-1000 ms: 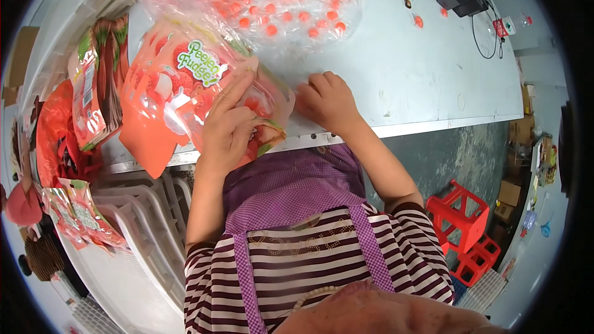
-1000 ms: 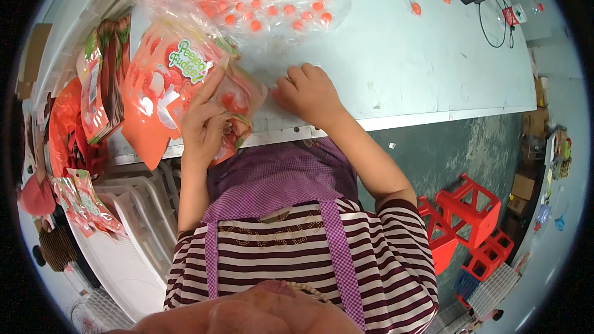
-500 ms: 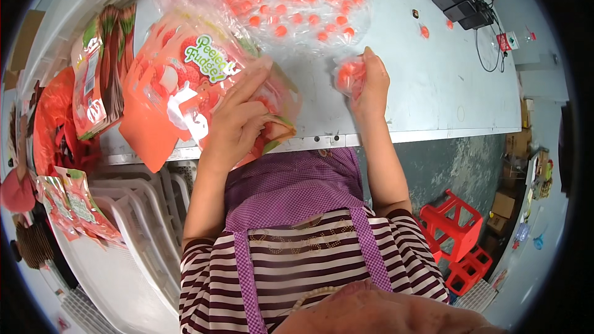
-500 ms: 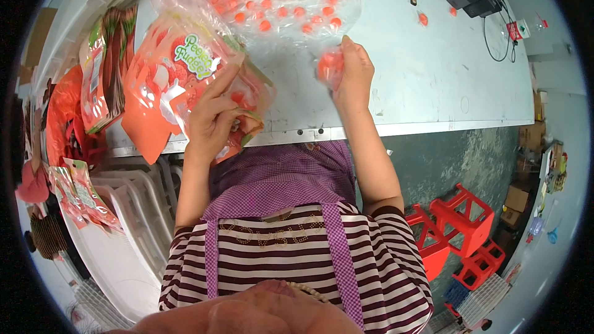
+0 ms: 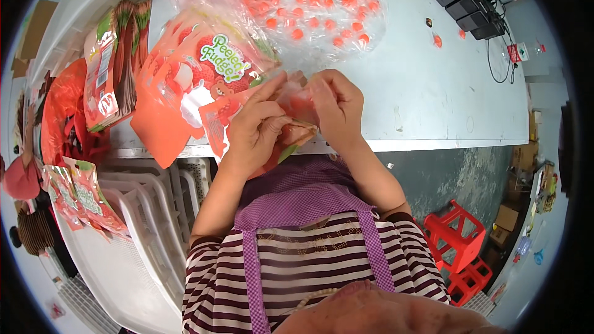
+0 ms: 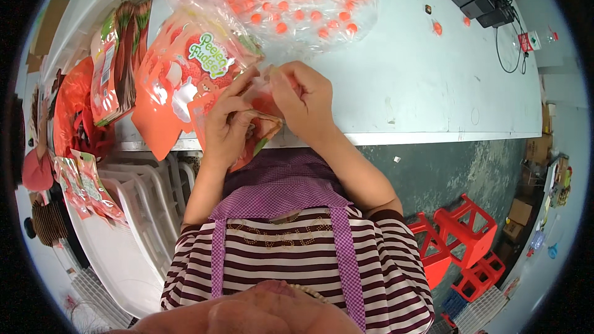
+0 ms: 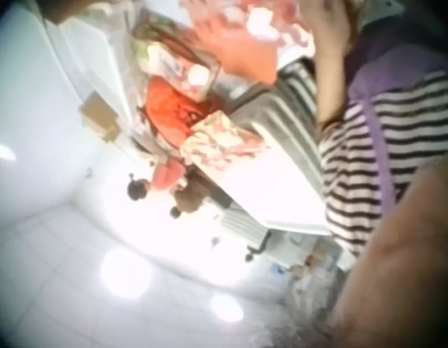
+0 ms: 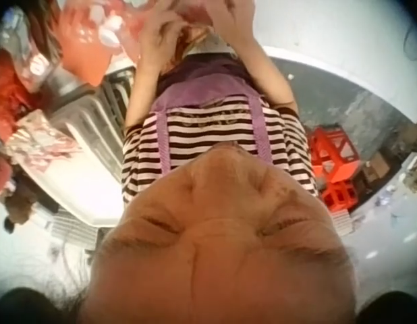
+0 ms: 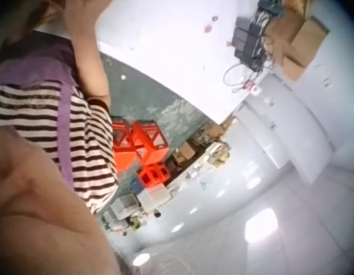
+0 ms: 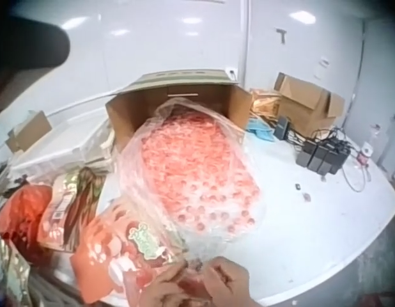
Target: Packaging individual pink candies into larger labeled plastic bags at a workshop table.
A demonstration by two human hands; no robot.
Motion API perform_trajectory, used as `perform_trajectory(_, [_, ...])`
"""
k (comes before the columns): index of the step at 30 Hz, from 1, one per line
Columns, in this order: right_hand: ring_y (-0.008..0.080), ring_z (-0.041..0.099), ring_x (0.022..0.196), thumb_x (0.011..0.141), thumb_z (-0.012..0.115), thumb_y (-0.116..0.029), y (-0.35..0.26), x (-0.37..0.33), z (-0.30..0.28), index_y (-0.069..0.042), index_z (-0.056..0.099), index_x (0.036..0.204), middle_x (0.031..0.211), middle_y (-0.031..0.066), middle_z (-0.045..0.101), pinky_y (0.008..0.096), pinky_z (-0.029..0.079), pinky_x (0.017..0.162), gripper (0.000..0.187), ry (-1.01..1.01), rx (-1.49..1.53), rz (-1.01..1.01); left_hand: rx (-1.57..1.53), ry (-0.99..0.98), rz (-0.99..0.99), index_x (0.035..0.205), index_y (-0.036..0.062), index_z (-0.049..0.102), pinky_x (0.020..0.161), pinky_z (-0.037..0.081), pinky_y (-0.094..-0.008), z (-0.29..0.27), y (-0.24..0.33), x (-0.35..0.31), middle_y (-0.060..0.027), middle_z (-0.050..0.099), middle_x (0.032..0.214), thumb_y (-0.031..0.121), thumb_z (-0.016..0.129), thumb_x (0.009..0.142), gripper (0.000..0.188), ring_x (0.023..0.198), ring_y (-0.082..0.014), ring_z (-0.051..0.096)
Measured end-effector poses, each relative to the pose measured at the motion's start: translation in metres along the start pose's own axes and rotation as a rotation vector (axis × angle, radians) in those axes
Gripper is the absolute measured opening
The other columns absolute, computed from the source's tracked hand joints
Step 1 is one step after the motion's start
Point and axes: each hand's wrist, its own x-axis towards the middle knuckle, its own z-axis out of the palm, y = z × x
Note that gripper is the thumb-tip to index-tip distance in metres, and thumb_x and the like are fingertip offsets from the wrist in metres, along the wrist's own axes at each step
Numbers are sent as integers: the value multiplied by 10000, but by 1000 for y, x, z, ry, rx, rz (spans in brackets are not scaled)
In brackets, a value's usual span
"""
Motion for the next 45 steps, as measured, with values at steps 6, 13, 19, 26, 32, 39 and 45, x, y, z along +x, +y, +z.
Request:
perform_trajectory(6, [72,430,601,871,513,-103,-1,4,-5,14,566,756,676,25,514,222,352,537,172,-223,-100,-153,-87,-55,-32,843,12,578,966,401,-359,-11,1,-1,-221,465,1319,8,607,819,38,1205,-314,480])
perform_trajectory(13, [58,460,668,912,513,-132,-9,12,-3,1,558,801,743,14,524,216,386,588,178,-140,-283,-63,173,-316,213,852,19,587,1053,298,-421,-14,6,10,-227,448,1324,39,638,764,104,1225,-367,432])
perform_trajectory(19, [81,475,727,911,523,-133,-7,14,11,-16,566,842,827,37,521,221,405,650,142,-62,-227,-91,208,-262,245,840,24,584,1059,273,-466,0,4,9,-224,434,1335,42,638,758,100,1252,-375,397])
perform_trajectory(26, [180,479,830,926,493,-237,-6,-5,-2,-21,574,813,908,90,520,299,382,789,257,-245,-220,-382,-164,-57,24,834,23,591,995,354,-429,-7,9,4,-205,449,1344,30,607,799,39,1187,-326,489])
perform_trajectory(32, [204,483,755,954,389,-415,-21,0,-17,-7,575,738,932,98,541,352,382,725,498,-665,-552,-460,-205,-247,117,798,25,592,931,411,-385,-9,7,6,-236,453,1328,114,616,850,106,1157,-318,506])
perform_trajectory(39, [140,424,739,929,448,-475,-36,9,5,-10,490,911,863,35,436,246,355,699,467,-228,-180,-205,-250,-277,251,811,30,594,1044,325,-413,-4,7,9,-246,271,1438,137,634,846,119,1317,-371,326])
perform_trajectory(45, [272,516,767,811,660,-333,-24,-7,5,-8,552,939,856,128,505,335,434,722,366,-343,137,-439,-538,-116,117,865,42,570,1045,297,-519,-16,5,4,-264,284,1422,166,646,848,146,1314,-415,306])
